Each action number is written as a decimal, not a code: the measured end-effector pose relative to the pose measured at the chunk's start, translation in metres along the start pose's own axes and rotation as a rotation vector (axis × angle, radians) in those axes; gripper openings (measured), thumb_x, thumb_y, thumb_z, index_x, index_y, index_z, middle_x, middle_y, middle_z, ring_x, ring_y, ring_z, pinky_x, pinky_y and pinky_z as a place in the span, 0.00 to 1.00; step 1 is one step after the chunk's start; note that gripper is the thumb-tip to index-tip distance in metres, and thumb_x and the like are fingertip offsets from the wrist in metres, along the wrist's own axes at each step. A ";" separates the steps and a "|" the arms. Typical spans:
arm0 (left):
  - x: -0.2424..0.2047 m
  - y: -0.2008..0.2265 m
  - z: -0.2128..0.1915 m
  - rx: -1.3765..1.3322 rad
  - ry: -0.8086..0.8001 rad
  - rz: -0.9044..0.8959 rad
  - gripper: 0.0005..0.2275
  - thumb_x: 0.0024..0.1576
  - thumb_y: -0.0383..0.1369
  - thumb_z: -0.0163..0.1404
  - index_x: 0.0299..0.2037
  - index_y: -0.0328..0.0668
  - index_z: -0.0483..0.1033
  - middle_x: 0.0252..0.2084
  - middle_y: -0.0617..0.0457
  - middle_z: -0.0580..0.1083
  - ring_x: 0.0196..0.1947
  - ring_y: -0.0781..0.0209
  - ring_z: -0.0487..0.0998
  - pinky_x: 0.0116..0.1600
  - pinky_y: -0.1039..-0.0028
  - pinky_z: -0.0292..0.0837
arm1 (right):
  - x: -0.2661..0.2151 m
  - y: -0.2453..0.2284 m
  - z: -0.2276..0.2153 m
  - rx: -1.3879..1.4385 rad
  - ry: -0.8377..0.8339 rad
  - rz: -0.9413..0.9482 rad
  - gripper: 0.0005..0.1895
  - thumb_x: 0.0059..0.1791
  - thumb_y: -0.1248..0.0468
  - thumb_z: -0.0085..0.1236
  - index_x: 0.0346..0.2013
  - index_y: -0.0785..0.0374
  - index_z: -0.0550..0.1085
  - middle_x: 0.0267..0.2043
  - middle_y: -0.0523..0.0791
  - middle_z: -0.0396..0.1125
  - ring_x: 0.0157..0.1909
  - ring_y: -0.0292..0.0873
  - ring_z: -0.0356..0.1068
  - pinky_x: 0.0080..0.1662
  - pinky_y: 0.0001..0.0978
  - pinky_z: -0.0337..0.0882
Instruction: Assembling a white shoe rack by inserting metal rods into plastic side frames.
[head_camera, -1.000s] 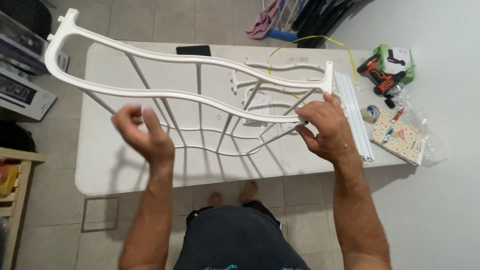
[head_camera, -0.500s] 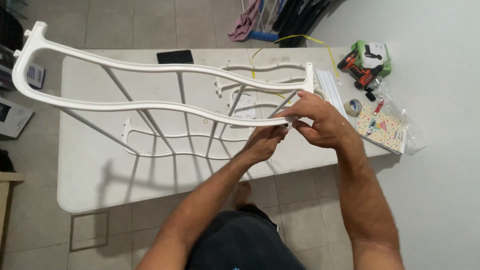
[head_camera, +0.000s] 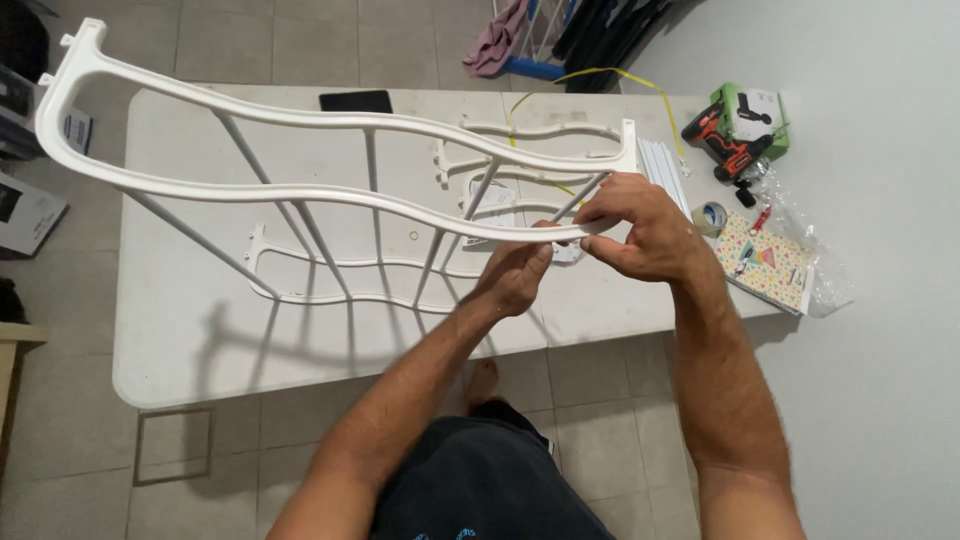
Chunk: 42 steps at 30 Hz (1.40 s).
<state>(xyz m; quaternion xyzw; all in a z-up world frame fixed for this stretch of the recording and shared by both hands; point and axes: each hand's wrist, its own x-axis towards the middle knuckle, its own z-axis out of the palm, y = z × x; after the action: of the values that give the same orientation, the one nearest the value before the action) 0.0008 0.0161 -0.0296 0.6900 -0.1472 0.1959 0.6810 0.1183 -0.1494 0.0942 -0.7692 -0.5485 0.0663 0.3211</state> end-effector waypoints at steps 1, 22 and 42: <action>0.002 0.001 0.002 0.003 0.001 0.005 0.19 0.69 0.40 0.27 0.55 0.45 0.73 0.39 0.43 0.76 0.39 0.52 0.76 0.50 0.62 0.72 | 0.002 -0.001 -0.001 -0.002 0.001 -0.005 0.12 0.41 0.68 0.67 0.39 0.62 0.83 0.28 0.48 0.73 0.38 0.50 0.73 0.64 0.50 0.64; 0.010 0.004 0.008 0.114 -0.041 -0.082 0.22 0.70 0.50 0.26 0.45 0.50 0.73 0.24 0.51 0.70 0.26 0.57 0.72 0.38 0.66 0.71 | 0.001 -0.009 -0.007 0.052 -0.014 -0.020 0.11 0.43 0.68 0.66 0.39 0.66 0.83 0.27 0.52 0.73 0.36 0.54 0.73 0.54 0.49 0.67; 0.021 -0.004 0.026 0.266 -0.018 -0.103 0.21 0.69 0.52 0.28 0.37 0.48 0.66 0.19 0.50 0.66 0.20 0.53 0.71 0.30 0.66 0.68 | 0.007 -0.017 -0.012 0.062 -0.023 -0.006 0.12 0.43 0.67 0.65 0.41 0.67 0.84 0.27 0.53 0.74 0.37 0.54 0.73 0.52 0.48 0.68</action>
<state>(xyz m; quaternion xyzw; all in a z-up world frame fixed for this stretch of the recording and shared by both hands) 0.0230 -0.0087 -0.0234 0.7826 -0.0903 0.1721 0.5914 0.1126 -0.1444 0.1151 -0.7565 -0.5520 0.0914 0.3387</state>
